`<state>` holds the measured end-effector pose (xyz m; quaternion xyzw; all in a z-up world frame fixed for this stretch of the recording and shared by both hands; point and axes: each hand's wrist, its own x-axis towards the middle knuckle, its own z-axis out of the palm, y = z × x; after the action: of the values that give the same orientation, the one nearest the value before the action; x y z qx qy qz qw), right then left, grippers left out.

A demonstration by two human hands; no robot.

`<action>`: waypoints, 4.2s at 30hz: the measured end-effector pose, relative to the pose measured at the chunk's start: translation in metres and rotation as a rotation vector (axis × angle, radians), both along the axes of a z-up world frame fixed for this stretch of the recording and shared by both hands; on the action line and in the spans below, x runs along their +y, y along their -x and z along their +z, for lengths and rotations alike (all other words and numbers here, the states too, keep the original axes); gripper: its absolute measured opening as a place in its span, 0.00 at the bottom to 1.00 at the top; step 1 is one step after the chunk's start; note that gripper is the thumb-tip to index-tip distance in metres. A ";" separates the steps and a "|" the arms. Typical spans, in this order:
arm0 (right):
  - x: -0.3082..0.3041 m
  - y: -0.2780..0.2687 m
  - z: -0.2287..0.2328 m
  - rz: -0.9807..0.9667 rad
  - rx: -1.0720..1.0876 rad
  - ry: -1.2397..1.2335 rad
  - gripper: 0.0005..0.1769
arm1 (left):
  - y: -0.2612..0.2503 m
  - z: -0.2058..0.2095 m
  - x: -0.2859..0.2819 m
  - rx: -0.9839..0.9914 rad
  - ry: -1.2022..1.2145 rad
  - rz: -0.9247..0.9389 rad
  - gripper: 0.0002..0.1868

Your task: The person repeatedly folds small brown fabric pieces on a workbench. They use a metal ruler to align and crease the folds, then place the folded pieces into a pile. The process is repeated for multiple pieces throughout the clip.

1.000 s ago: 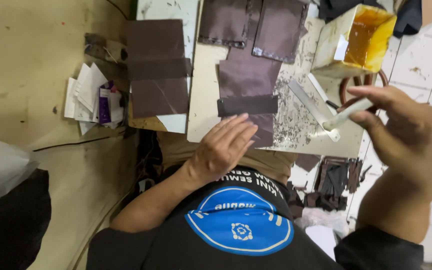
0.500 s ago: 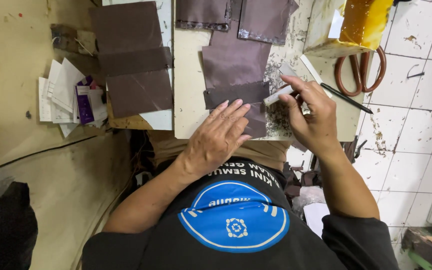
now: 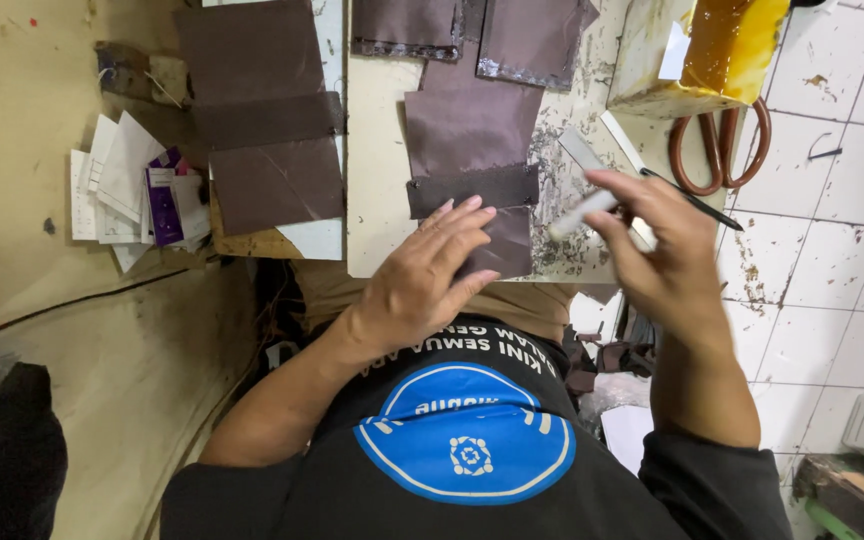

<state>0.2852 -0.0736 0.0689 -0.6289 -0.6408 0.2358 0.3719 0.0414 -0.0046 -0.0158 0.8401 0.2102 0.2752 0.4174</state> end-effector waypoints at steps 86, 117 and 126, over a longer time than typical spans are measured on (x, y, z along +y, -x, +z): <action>-0.084 -0.043 -0.053 -0.270 -0.549 0.124 0.10 | 0.023 0.014 0.040 0.039 -0.082 0.408 0.23; -0.001 0.001 -0.030 0.046 0.336 0.030 0.12 | 0.039 0.032 0.032 -0.226 0.542 0.283 0.26; 0.034 0.004 -0.046 0.025 0.116 -0.003 0.08 | 0.048 0.020 0.050 -0.067 0.162 0.353 0.09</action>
<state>0.2816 -0.0399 0.0224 -0.6055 -0.6263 0.2756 0.4064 -0.0064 0.0455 0.0045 0.7443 0.3618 0.3541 0.4356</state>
